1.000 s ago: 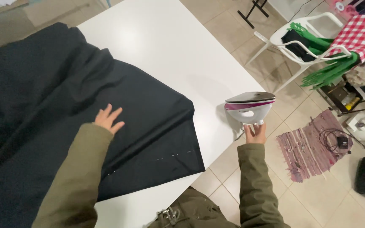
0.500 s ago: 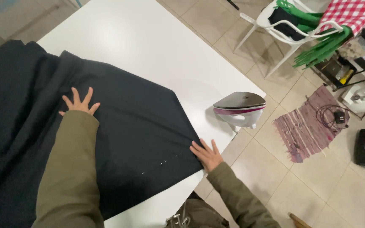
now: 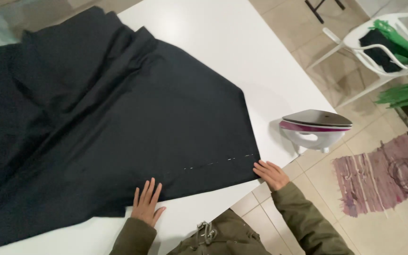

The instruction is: Ironing a piece of black fabric on a workshop table.

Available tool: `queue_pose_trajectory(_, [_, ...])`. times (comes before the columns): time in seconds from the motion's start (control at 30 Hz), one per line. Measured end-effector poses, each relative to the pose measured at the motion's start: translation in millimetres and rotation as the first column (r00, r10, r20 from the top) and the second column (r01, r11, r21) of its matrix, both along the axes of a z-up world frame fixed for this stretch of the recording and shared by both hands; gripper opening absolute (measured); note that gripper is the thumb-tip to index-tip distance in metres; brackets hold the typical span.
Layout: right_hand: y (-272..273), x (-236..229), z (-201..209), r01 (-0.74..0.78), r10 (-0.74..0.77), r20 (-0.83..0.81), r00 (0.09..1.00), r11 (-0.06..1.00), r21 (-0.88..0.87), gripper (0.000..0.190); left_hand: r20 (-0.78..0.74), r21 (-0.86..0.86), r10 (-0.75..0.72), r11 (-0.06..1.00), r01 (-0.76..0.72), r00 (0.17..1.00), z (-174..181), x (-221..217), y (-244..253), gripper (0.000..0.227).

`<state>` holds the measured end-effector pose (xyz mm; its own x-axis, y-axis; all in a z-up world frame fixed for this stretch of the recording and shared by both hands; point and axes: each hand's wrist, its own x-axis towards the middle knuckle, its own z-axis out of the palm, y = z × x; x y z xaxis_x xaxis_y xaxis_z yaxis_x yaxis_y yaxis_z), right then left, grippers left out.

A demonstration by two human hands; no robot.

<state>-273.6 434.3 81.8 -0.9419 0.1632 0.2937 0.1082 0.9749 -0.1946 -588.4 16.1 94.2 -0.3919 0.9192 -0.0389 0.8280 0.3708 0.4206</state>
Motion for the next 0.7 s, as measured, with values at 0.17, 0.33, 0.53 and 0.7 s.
queue_pose_trajectory(0.17, [30.5,-11.8,-17.3,-0.054,0.045,-0.042,0.998,0.967,-0.249,0.045,-0.301,-0.106,0.181,0.969,-0.222,0.936,-29.9,-19.6,-37.8,0.077])
queue_pose_trajectory(0.33, [26.8,-9.1,65.5,-0.003,-0.097,-0.161,0.982,0.850,-0.526,0.047,-0.371,-0.118,0.254,0.941,-0.317,0.893,10.0,-76.6,-61.9,0.091])
queue_pose_trajectory(0.53, [7.6,22.0,85.1,0.238,-0.359,-0.238,0.902,0.876,-0.420,0.031,-0.223,0.139,0.587,0.810,-0.570,0.779,-28.7,-125.3,-163.2,0.082])
queue_pose_trajectory(0.7, [-9.2,40.6,71.0,0.439,-0.514,-0.118,0.849,0.813,-0.381,0.027,-0.245,-0.105,0.763,0.593,-0.798,0.599,-31.5,-146.2,-209.4,0.091])
